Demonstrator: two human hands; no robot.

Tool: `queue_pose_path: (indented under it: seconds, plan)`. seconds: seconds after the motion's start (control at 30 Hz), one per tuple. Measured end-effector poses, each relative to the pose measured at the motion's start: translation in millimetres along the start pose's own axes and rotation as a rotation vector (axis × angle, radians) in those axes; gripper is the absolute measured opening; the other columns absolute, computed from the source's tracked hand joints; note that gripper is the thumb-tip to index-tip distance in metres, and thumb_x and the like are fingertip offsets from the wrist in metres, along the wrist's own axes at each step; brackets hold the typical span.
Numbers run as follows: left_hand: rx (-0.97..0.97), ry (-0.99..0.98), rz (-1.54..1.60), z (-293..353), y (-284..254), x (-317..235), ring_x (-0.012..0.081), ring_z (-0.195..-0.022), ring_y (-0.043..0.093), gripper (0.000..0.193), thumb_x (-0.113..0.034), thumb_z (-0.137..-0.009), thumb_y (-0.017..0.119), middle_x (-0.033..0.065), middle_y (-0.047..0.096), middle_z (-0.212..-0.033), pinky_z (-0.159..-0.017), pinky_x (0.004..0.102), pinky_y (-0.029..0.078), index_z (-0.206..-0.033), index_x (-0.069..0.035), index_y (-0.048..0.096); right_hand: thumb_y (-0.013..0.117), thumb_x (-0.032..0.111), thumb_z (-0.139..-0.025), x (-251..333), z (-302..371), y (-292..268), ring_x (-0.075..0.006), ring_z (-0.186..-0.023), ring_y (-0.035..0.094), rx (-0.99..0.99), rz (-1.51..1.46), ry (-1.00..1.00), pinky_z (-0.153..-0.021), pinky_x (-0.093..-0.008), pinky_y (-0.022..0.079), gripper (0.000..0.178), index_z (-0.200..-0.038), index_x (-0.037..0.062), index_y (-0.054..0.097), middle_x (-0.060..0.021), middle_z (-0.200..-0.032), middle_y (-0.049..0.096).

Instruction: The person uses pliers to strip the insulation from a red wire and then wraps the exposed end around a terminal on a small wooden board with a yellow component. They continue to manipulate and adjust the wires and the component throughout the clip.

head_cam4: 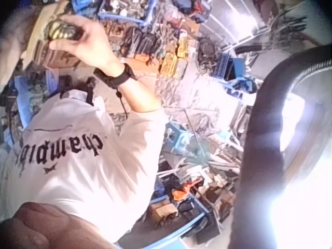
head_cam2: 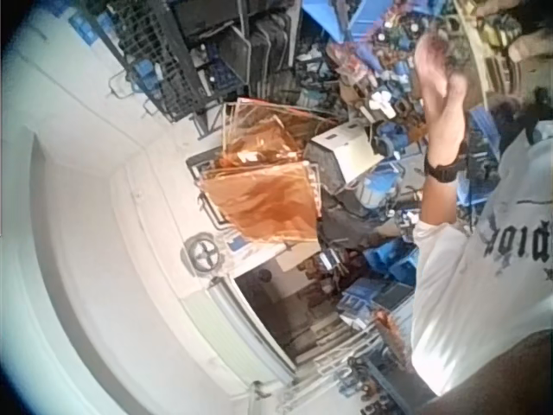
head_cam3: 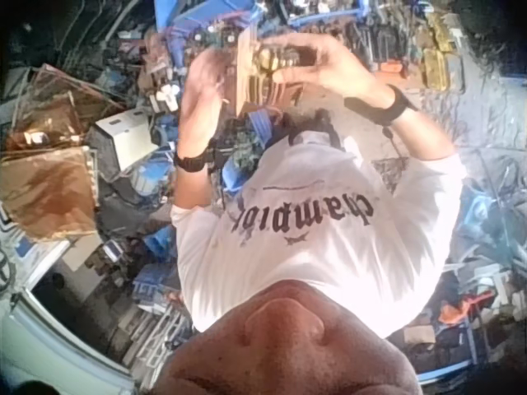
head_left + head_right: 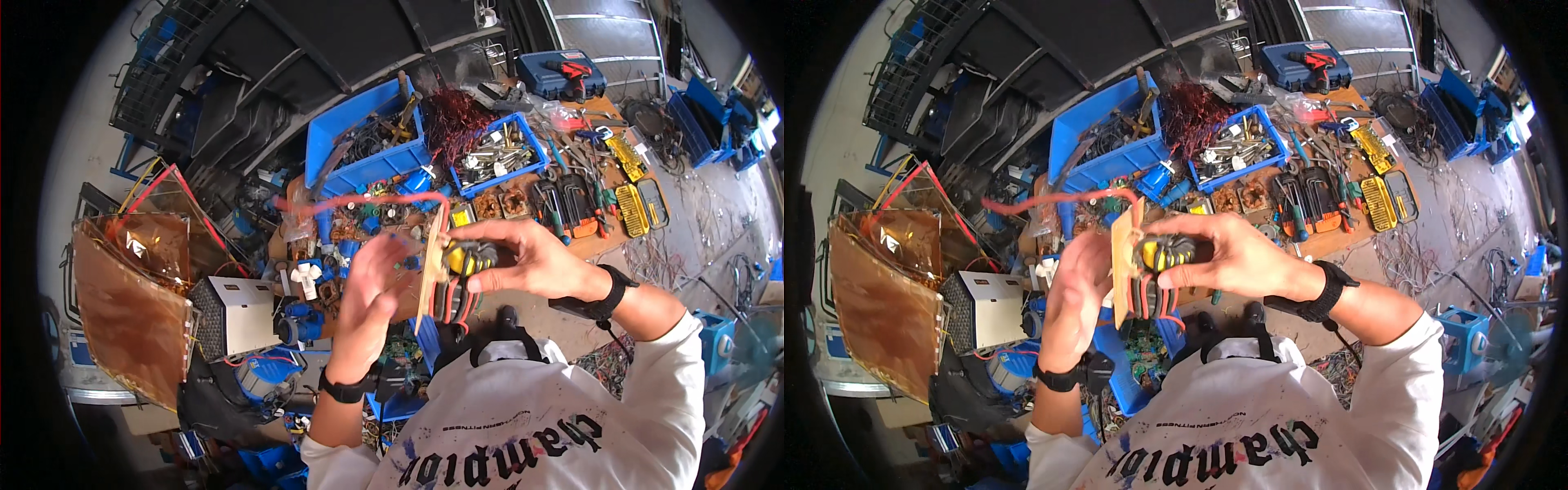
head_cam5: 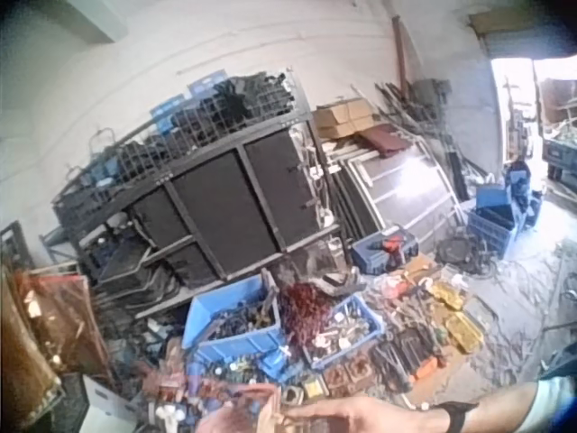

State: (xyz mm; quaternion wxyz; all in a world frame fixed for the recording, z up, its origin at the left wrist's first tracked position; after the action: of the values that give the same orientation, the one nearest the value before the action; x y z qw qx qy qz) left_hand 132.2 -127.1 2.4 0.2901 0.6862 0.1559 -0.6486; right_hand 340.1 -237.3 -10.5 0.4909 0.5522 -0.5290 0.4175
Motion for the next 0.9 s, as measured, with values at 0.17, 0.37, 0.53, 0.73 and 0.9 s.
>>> queue_pose_path:
  seconds: [0.17, 0.37, 0.53, 0.73, 0.9]
  plan:
    - [-0.079, -0.058, 0.281, 36, -1, 54, 0.0265, -0.139, 0.036, 0.104, -0.057, -0.073, 0.079, 0.0124, 0.038, -0.148, -0.117, 0.0474, 0.025, -0.148, -0.004, 0.029, 0.074, 0.008, -0.087, -7, -17, 2, -0.0097, -0.106, 0.059, -0.118, -0.296, 0.037, -0.096, -0.0288, 0.048, 0.052, -0.133, -0.0005, 0.052, -0.0049, -0.119, 0.064]
    - [-0.225, 0.115, 0.074, 8, 24, 34, 0.0217, -0.127, 0.049, 0.094, -0.055, -0.078, 0.076, 0.0119, 0.048, -0.14, -0.11, 0.0386, 0.035, -0.142, 0.003, 0.037, 0.074, 0.008, -0.087, -1, -32, 29, -0.009, -0.101, 0.06, -0.182, -0.304, 0.069, -0.091, -0.0253, 0.049, 0.053, -0.134, -0.0004, 0.049, -0.0035, -0.112, 0.065]
    - [-0.285, 0.166, 0.147, 6, 7, 25, 0.0182, -0.112, 0.059, 0.071, -0.043, -0.083, 0.077, 0.0107, 0.061, -0.122, -0.098, 0.0338, 0.046, -0.131, 0.002, 0.05, 0.075, 0.003, -0.084, 6, -39, 48, -0.0077, -0.098, 0.061, -0.189, -0.21, -0.04, -0.086, -0.0245, 0.051, 0.058, -0.135, 0.0008, 0.048, -0.0044, -0.118, 0.062]
    - [-0.397, 0.164, 0.344, 0, 1, 21, 0.0193, -0.099, 0.066, 0.057, -0.028, -0.084, 0.078, 0.012, 0.064, -0.112, -0.082, 0.0344, 0.059, -0.126, 0.003, 0.053, 0.071, 0.004, -0.088, 26, -42, 61, -0.0122, -0.1, 0.062, -0.116, -0.158, -0.032, -0.083, -0.0276, 0.055, 0.057, -0.138, -0.0007, 0.043, -0.009, -0.119, 0.061]
    - [-0.41, 0.128, 0.393, 9, -3, -3, 0.0238, -0.076, 0.068, 0.048, -0.048, -0.095, 0.057, 0.0135, 0.067, -0.089, -0.062, 0.0406, 0.059, -0.108, -0.002, 0.059, 0.07, 0.011, -0.09, 44, -45, 66, -0.014, -0.096, 0.064, -0.152, 0.174, -0.085, -0.081, -0.0288, 0.055, 0.049, -0.132, -0.0009, 0.047, -0.0105, -0.113, 0.062]
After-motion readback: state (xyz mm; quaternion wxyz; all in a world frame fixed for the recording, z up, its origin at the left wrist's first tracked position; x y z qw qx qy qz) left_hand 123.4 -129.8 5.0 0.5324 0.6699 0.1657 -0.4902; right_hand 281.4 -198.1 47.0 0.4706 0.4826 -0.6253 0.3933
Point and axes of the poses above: each hand's wrist, its own z-axis away from the middle knuckle, its own y-axis out of the palm, x = y × z, the point moved 2 cm from there along -z, towards the middle knuckle
